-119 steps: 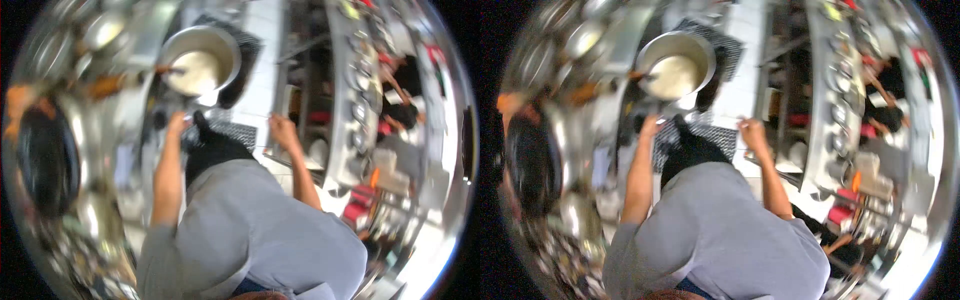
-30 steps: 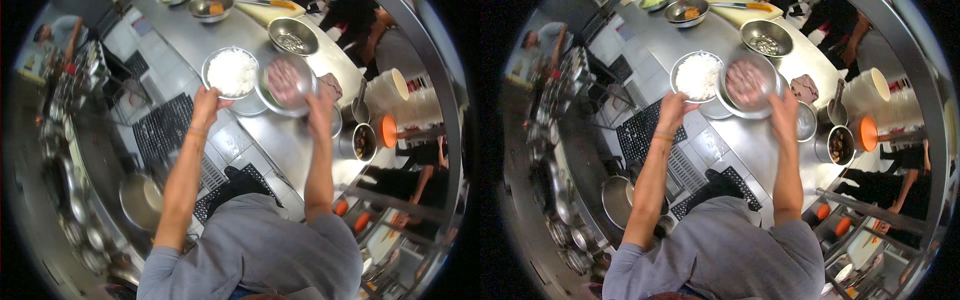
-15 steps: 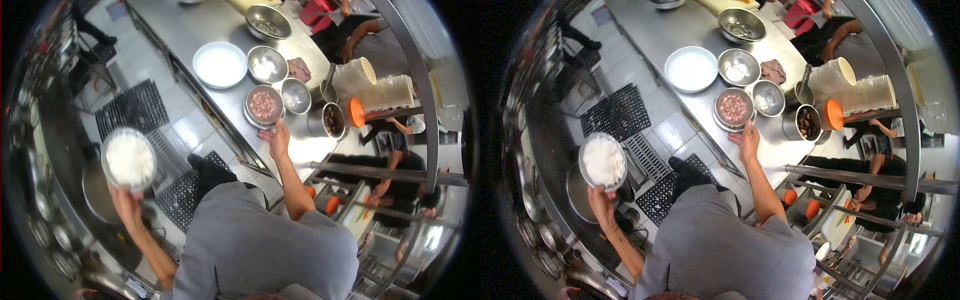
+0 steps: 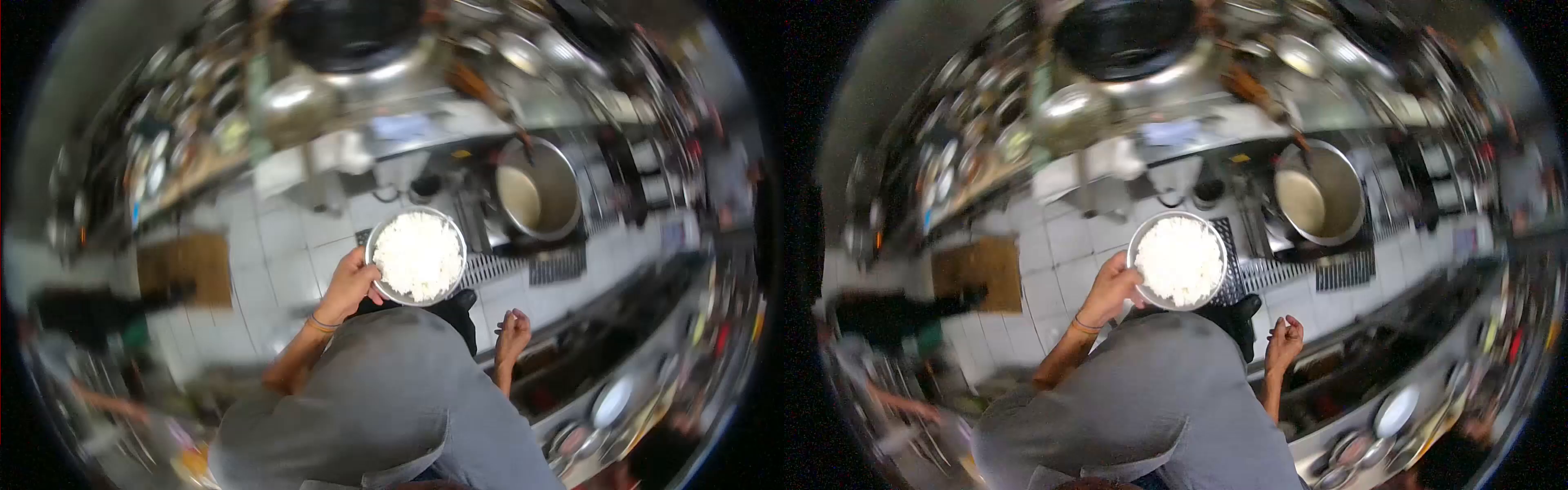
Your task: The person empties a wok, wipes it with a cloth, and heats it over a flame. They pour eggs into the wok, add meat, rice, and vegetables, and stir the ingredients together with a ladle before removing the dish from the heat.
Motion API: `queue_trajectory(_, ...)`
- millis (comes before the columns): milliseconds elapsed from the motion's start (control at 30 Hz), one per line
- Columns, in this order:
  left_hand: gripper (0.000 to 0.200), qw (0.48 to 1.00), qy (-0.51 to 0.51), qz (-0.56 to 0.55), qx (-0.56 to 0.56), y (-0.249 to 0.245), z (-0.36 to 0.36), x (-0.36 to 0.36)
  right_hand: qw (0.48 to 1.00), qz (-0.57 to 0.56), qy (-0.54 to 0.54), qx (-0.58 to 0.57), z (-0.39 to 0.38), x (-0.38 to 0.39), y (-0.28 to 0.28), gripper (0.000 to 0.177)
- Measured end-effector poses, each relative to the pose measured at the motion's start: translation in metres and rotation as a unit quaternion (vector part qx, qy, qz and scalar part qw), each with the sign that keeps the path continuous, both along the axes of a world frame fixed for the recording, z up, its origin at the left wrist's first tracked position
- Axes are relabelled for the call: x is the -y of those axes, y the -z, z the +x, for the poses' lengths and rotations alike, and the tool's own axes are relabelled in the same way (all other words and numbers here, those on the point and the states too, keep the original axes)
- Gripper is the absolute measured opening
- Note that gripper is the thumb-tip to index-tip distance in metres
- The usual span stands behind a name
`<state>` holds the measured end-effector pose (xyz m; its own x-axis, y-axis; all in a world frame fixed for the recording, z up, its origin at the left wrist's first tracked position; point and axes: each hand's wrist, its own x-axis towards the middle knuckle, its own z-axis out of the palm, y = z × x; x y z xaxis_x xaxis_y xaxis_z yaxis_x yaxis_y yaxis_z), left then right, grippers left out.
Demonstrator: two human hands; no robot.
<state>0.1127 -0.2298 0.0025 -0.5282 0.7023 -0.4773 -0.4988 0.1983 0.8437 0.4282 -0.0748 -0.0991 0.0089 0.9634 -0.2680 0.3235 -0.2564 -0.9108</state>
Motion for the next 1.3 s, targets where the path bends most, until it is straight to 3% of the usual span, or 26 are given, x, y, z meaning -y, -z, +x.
queue_trajectory(67,0.039,0.997,-0.072,0.005,0.013,-0.014,-0.009,0.034,0.984,0.099,-0.141,0.041,-0.027,-0.030,0.031,0.020)
queue_trajectory(133,0.040,0.988,-0.152,0.023,0.015,-0.003,-0.019,0.067,0.974,0.079,-0.208,0.052,-0.081,-0.040,-0.009,0.013)
queue_trajectory(167,0.040,0.982,-0.189,0.028,0.010,-0.004,0.000,0.081,0.963,0.104,-0.233,0.092,-0.094,-0.041,-0.043,0.018)
queue_trajectory(233,0.041,0.966,-0.260,0.004,0.015,-0.007,-0.003,0.108,0.905,0.249,-0.327,0.110,-0.135,-0.050,-0.047,0.027)
queue_trajectory(333,0.041,0.936,-0.352,-0.002,0.022,0.000,-0.006,0.143,0.870,0.213,-0.429,0.121,-0.183,-0.052,-0.039,0.028)
queue_trajectory(433,0.038,0.890,-0.455,-0.029,0.014,-0.004,-0.005,0.151,0.833,0.252,-0.489,0.057,-0.234,-0.041,-0.058,0.031)
queue_trajectory(467,0.038,0.875,-0.482,-0.036,0.011,-0.003,-0.006,0.156,0.875,0.154,-0.459,0.026,-0.245,-0.043,-0.044,0.033)
queue_trajectory(500,0.037,0.861,-0.506,-0.047,0.007,-0.007,-0.007,0.161,0.855,0.185,-0.484,0.007,-0.263,-0.041,-0.058,0.033)
queue_trajectory(567,0.035,0.822,-0.565,-0.064,0.000,-0.019,-0.009,0.161,0.876,0.117,-0.464,-0.068,-0.294,-0.048,-0.053,0.032)
queue_trajectory(667,0.032,0.783,-0.615,-0.086,-0.015,-0.026,-0.015,0.167,0.871,0.130,-0.465,-0.089,-0.345,-0.057,-0.083,0.033)
queue_trajectory(767,0.030,0.759,-0.646,-0.074,-0.025,-0.017,-0.025,0.182,0.831,0.195,-0.516,-0.068,-0.390,-0.066,-0.109,0.011)
queue_trajectory(800,0.025,0.744,-0.665,-0.064,-0.024,-0.023,-0.031,0.180,0.821,0.178,-0.536,-0.084,-0.408,-0.058,-0.118,0.016)
queue_trajectory(833,0.024,0.737,-0.672,-0.065,-0.021,-0.021,-0.037,0.184,0.811,0.160,-0.554,-0.100,-0.426,-0.050,-0.128,0.038)
queue_trajectory(900,0.020,0.727,-0.684,-0.065,-0.016,-0.013,-0.048,0.195,0.752,0.229,-0.612,-0.085,-0.462,-0.040,-0.134,0.057)
queue_trajectory(1100,0.013,0.711,-0.699,-0.070,0.012,-0.002,-0.103,0.237,0.608,0.241,-0.736,-0.175,-0.591,0.090,-0.156,0.026)
queue_trajectory(1233,0.014,0.720,-0.691,-0.065,0.007,0.011,-0.161,0.281,0.517,0.289,-0.777,-0.211,-0.721,0.233,-0.137,0.026)
queue_trajectory(1300,0.019,0.732,-0.678,-0.059,0.003,0.027,-0.188,0.311,0.522,0.253,-0.795,-0.180,-0.789,0.312,-0.123,0.030)
